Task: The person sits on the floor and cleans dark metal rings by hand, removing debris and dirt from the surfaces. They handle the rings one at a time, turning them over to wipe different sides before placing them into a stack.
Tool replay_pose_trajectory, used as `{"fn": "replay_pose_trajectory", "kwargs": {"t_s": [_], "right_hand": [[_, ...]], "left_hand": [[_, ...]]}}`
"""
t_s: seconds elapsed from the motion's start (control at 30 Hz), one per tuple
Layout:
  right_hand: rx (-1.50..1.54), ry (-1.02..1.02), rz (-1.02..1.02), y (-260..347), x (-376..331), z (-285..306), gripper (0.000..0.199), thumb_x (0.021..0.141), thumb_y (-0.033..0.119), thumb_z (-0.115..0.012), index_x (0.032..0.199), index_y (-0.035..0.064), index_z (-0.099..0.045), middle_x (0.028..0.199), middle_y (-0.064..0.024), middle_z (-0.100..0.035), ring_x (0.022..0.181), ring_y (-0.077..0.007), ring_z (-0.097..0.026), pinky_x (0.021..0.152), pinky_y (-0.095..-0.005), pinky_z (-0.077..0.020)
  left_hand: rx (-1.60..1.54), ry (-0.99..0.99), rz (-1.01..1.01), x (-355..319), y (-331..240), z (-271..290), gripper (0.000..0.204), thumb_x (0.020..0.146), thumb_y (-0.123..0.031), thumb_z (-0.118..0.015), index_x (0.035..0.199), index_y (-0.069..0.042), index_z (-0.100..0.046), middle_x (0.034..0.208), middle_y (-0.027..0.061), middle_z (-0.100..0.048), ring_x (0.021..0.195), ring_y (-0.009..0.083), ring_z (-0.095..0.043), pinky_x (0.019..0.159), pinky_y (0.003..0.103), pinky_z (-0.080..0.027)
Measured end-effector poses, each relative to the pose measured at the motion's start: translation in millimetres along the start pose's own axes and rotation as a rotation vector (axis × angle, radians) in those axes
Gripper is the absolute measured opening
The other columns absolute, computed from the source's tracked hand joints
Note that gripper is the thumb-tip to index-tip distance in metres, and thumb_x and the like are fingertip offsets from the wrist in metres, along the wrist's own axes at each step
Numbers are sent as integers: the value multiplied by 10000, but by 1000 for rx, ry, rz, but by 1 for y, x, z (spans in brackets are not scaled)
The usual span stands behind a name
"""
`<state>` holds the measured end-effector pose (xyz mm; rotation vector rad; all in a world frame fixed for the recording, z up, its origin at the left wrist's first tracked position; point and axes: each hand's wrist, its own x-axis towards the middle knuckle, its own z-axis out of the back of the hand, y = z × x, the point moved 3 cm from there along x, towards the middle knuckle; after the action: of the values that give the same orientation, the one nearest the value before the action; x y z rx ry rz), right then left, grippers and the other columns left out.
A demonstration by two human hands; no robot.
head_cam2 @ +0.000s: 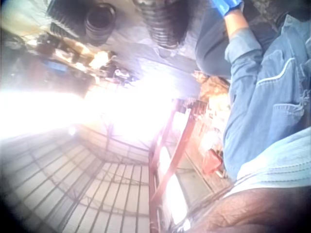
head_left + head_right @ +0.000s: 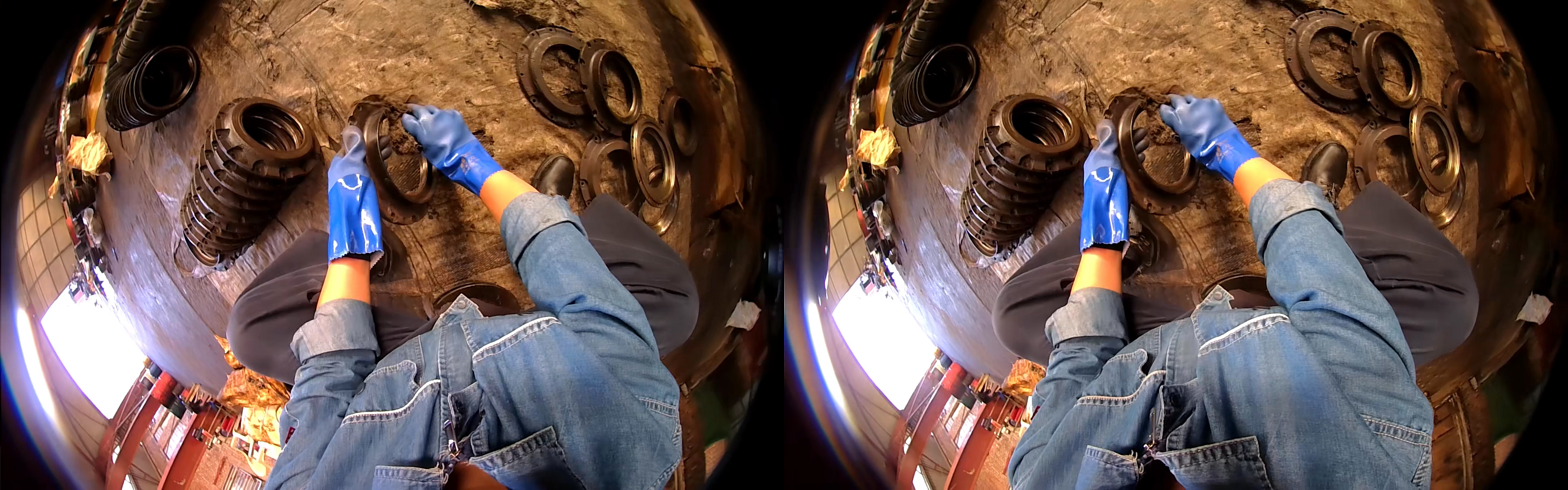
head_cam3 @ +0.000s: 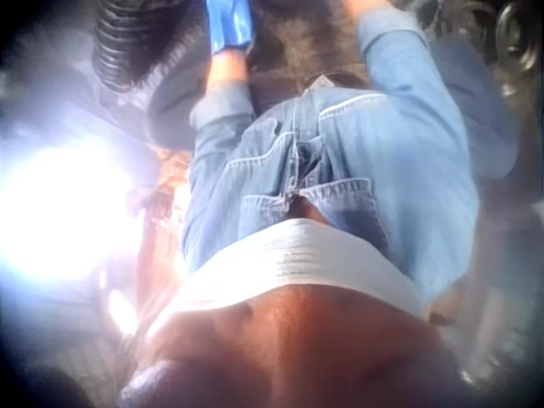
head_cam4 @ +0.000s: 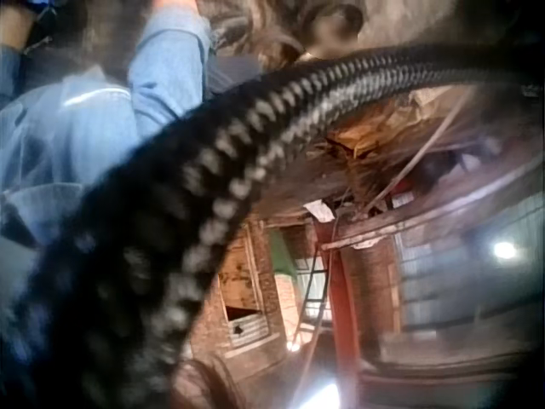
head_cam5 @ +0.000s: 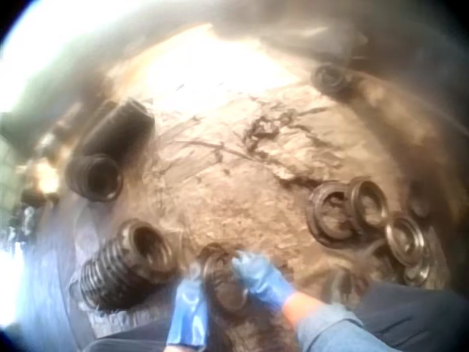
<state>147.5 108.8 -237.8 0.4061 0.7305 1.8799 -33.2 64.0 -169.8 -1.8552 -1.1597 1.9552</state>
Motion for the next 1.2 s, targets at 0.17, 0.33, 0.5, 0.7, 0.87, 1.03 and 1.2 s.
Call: {"fn": "replay_pose_trajectory", "kwargs": {"t_s": [0.17,0.33,0.5,0.7,0.87,1.03,1.2], "right_hand": [[370,131,-549,-10,-16,-5,495,1052,418,-410,1169,5,-658,1084,-253,-699,1089,-446,-652,933,-486,-514],[145,529,-555,-22,-39,-29,633,879,533,-713,1214,-2,-672,1119,-228,-725,978,-349,-710,871,-430,-530],[296,839,-769,4,-49,-1,949,705,573,-817,1342,-94,-594,1325,-310,-634,1238,-396,-622,1006,-451,-511],[1225,544,-1008,26,-59,35,495,983,212,-549,1433,4,-545,1455,-255,-544,1198,-267,-617,1109,-401,-468],[2390,-65,-459,9,-60,40,449,1050,51,-464,1488,-29,-405,1392,-253,-591,1153,-303,-667,1050,-406,-552],[2585,-134,-874,-8,-14,-40,374,1007,1,-477,1374,-29,-547,1306,-196,-663,1103,-264,-698,1019,-403,-569],[1611,215,-785,12,-28,-14,376,933,-87,-538,1285,-21,-651,1232,-145,-722,1057,-216,-723,952,-382,-599]], "left_hand": [[-5,-7,16,-7,-7,-14,655,1050,-478,-563,1374,91,-549,1222,243,-697,1094,325,-694,983,397,-536],[196,-29,-11,1,-4,-9,649,993,-599,-613,1152,26,-688,678,-11,-506,559,121,-416,512,355,-362],[252,-31,-69,4,-6,-18,672,984,-569,-647,1208,65,-671,730,20,-580,635,130,-501,583,339,-412],[344,-40,-282,15,-4,-7,657,979,-489,-672,1336,60,-629,1009,143,-718,833,193,-636,758,333,-505],[441,-77,-315,22,-4,-5,669,975,-496,-672,1329,70,-633,1018,157,-722,843,190,-645,763,331,-511],[317,-40,-203,7,-12,-19,632,1001,-480,-648,1308,72,-647,1015,107,-719,843,145,-612,758,306,-501],[94,34,-129,-7,-16,-21,567,1057,-425,-592,1310,81,-635,1051,97,-717,870,148,-634,769,289,-512]]}}
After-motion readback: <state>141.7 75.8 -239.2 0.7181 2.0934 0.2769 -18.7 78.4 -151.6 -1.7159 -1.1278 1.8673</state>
